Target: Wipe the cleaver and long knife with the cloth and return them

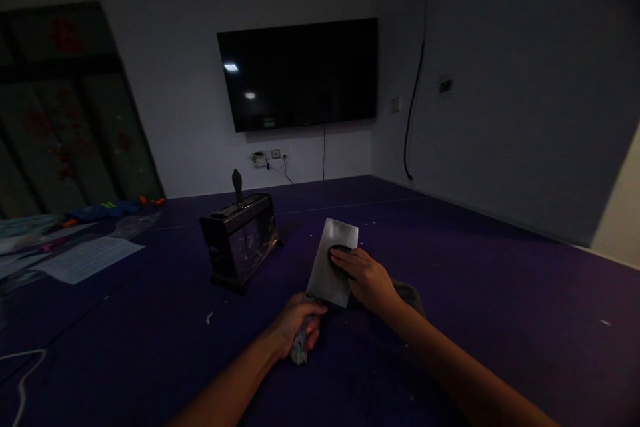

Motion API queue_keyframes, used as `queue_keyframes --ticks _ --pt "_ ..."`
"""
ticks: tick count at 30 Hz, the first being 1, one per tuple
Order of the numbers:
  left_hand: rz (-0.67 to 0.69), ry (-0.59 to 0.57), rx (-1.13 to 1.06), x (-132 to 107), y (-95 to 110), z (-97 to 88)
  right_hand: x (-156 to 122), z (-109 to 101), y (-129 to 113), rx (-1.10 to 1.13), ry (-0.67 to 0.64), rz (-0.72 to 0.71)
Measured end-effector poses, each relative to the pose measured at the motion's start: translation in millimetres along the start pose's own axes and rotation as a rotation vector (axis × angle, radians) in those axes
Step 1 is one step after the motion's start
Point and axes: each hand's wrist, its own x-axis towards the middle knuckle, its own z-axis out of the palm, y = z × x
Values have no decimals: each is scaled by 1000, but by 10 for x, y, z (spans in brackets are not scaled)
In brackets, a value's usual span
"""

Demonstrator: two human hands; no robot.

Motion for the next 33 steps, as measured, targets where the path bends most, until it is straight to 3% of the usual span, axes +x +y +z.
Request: queue_keyframes --ticks 7,14,26,33 --pt "-17 -45 43 -21 15 -4 15 -75 226 -44 104 137" --pt "-26 -72 70 -38 35 23 22 -117 346 -59 172 184" --pt "-32 25 69 -18 -9 -3 23 -28 34 -32 -20 44" --pt "-54 6 71 -38 23 12 27 -34 4 -24 -24 27"
